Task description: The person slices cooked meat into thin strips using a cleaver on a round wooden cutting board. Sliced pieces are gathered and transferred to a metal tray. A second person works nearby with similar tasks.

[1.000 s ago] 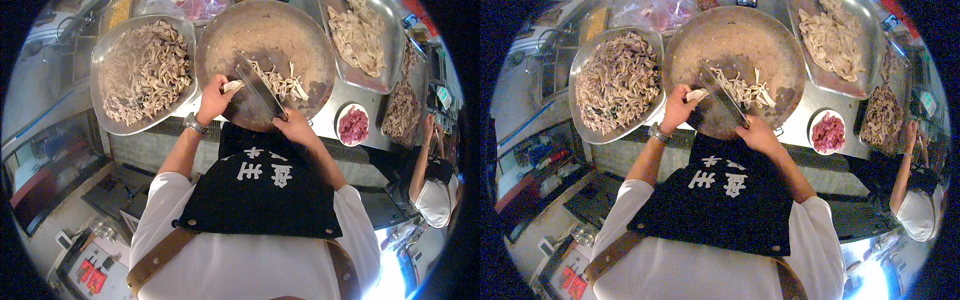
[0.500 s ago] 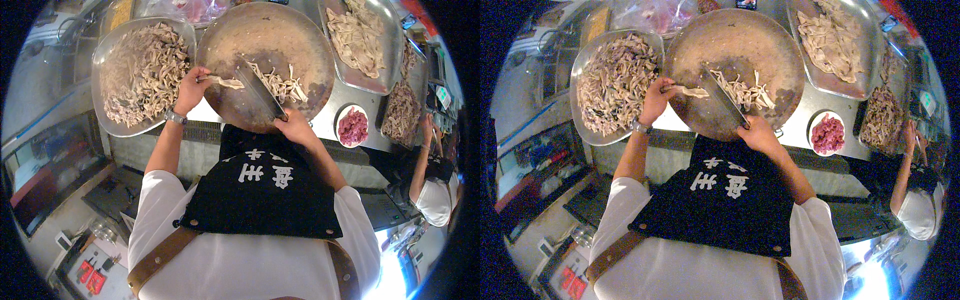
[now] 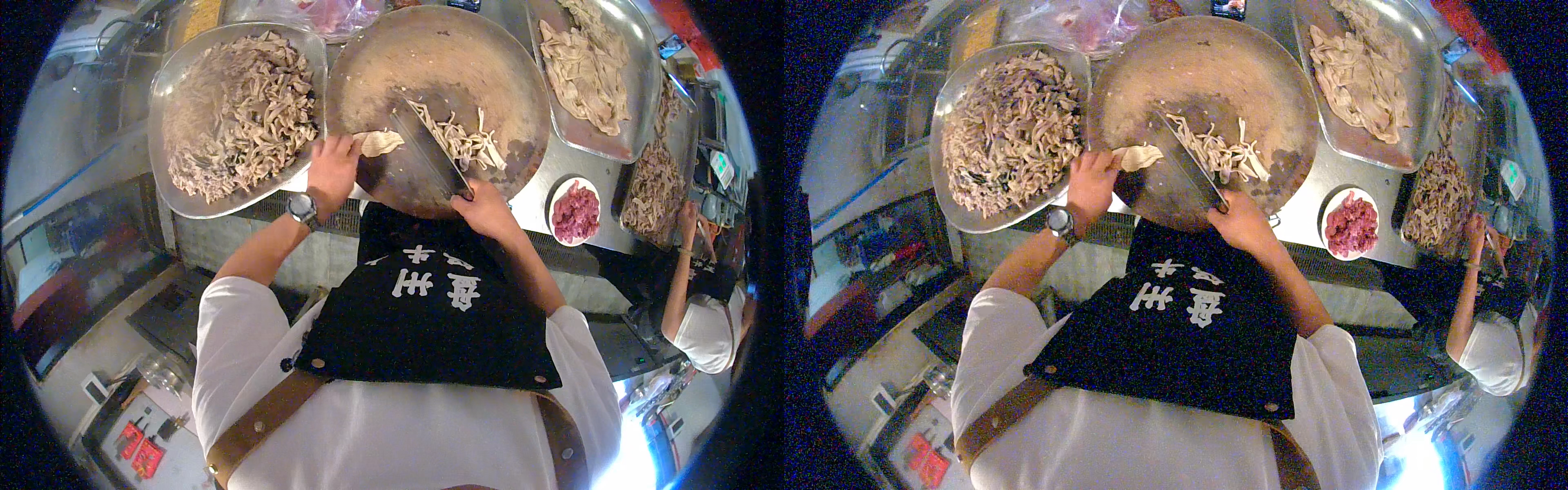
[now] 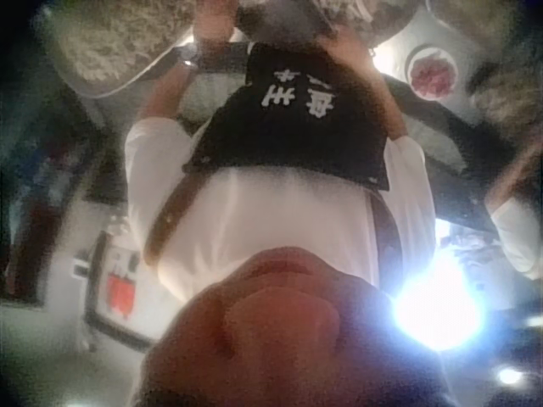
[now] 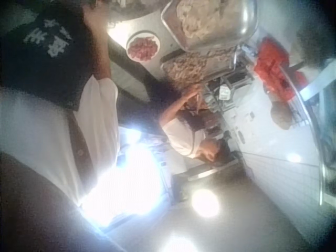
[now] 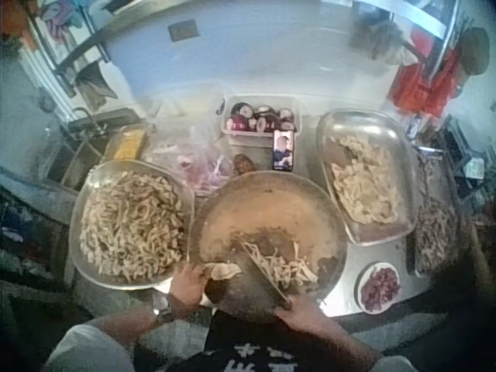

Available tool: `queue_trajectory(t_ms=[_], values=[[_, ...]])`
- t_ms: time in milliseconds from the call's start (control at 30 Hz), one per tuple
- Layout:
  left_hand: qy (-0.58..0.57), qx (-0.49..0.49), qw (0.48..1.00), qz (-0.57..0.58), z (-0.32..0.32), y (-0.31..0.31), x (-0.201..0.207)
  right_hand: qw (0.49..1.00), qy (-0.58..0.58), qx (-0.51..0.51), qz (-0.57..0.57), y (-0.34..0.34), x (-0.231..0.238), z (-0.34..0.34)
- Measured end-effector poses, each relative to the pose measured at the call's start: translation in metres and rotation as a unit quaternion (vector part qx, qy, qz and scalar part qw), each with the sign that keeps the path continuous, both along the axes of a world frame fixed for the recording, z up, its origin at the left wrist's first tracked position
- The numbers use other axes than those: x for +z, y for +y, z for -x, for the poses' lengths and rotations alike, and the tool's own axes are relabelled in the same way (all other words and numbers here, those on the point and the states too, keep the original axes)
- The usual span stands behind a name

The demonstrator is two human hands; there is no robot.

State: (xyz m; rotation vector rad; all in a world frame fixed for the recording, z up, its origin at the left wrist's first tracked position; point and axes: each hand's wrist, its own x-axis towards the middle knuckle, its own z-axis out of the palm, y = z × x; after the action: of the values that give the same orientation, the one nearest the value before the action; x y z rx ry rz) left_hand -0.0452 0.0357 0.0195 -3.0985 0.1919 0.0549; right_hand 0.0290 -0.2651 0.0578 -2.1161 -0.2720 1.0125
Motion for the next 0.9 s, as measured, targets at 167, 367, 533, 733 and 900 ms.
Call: queue_trajectory(t_ms=[167,367,533,733,900], values=[[0.104,0.051,0.993,0.0,-0.017,-0.042,0.035,1.0,-0.021,0.017,0.016,0.0,0.004,-0.003],[-0.015,0.135,0.986,0.1,-0.03,-0.058,0.028,0.998,0.016,0.021,0.056,0.002,0.007,-0.004],[-0.23,0.22,0.913,0.255,-0.023,-0.074,-0.041,0.999,-0.005,0.031,0.044,-0.006,0.007,0.0],[-0.076,-0.047,0.936,0.341,-0.023,-0.038,-0.074,0.995,-0.064,0.069,0.016,-0.014,-0.003,0.001],[-0.128,0.029,0.936,0.326,-0.023,-0.055,-0.051,0.996,0.013,0.058,0.063,-0.02,-0.001,-0.005]])
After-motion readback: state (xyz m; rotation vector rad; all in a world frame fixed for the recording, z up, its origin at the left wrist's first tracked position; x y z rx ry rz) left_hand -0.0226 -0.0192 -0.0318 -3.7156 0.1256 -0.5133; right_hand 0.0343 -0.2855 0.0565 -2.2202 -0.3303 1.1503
